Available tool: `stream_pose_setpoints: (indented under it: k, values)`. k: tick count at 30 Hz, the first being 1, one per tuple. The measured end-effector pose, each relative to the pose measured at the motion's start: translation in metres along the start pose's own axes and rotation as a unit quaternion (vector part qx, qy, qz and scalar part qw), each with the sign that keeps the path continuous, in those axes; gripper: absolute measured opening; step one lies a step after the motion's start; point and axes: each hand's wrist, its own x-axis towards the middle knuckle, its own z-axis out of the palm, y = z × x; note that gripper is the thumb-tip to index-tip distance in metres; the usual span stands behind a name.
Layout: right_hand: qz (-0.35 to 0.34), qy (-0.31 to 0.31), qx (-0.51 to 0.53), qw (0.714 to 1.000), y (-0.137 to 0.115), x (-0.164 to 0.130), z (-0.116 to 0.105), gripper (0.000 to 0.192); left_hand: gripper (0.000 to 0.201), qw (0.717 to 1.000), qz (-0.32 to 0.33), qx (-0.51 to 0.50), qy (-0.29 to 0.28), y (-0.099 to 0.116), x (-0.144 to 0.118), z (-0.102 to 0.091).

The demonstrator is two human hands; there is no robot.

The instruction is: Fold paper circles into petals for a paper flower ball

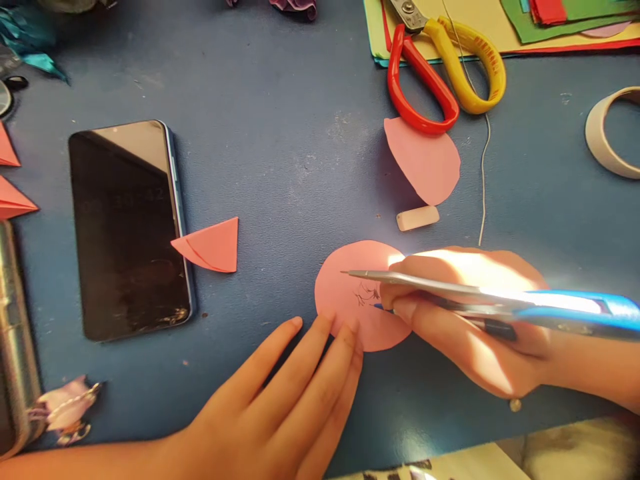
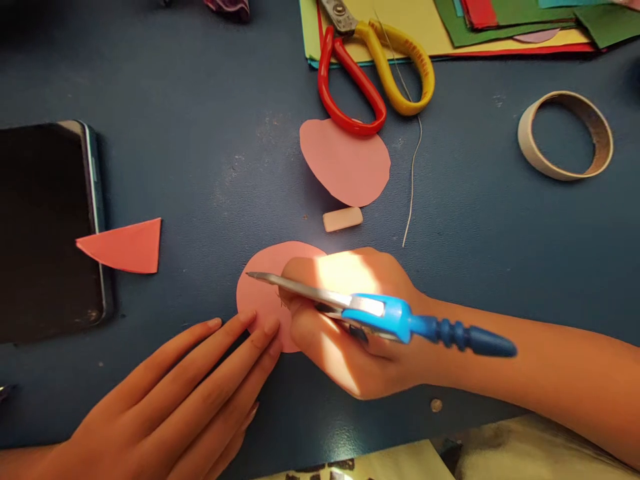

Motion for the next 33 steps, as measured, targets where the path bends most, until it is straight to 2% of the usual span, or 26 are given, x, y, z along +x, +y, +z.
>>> stream_pose_setpoints:
  k: [2,5,11,14,16,18,21,24,26,29,30,33]
  values:
    - [-0.046,-0.033,0.018,0.998,0.002,0.005,-0.004,0.023,0.037,1.0,0.012,0.002,0.001,-0.001,0.0,0.0]
    - [-0.069,0.009,0.036,0.997,0.003,0.005,-0.008,0.016,0.035,1.0,0.017,0.006,-0.006,-0.002,-0.002,-0.001]
    - [-0.004,0.156,0.09,0.984,0.003,-0.002,-0.006,0.014,0.034,1.0,0.022,-0.004,0.007,-0.003,-0.003,-0.004]
    - [0.026,0.196,0.129,0.972,0.001,0.001,-0.002,0.016,0.035,1.0,0.009,-0.007,0.006,-0.002,-0.001,-0.003]
    - [0.039,0.217,0.132,0.966,0.001,0.004,0.0,0.018,0.034,0.999,-0.009,-0.012,0.033,-0.002,0.001,-0.001]
    - [0.031,0.215,0.109,0.97,0.001,0.004,0.0,0.021,0.033,0.997,-0.03,-0.019,0.062,-0.002,0.002,0.001]
    - [-0.003,0.204,0.054,0.977,0.003,0.001,-0.002,0.024,0.033,0.996,-0.043,-0.026,0.069,-0.001,0.003,0.005]
    - [-0.091,0.221,0.014,0.971,0.002,-0.002,-0.007,0.025,0.033,0.996,-0.043,-0.031,0.066,-0.002,0.003,0.006]
    - [-0.122,0.184,-0.012,0.975,-0.002,-0.004,-0.011,0.021,0.033,0.996,-0.04,-0.034,0.069,-0.003,0.003,0.006]
    - [-0.086,0.093,-0.017,0.992,-0.009,-0.008,-0.012,0.015,0.033,0.997,-0.024,-0.037,0.068,-0.005,0.002,0.006]
    - [-0.076,0.08,-0.008,0.994,-0.01,-0.009,-0.012,0.016,0.033,0.997,-0.014,-0.039,0.068,-0.006,0.002,0.006]
    - [-0.055,0.089,0.045,0.993,-0.009,-0.014,-0.007,0.023,0.034,0.996,0.006,-0.046,0.07,-0.009,0.003,0.005]
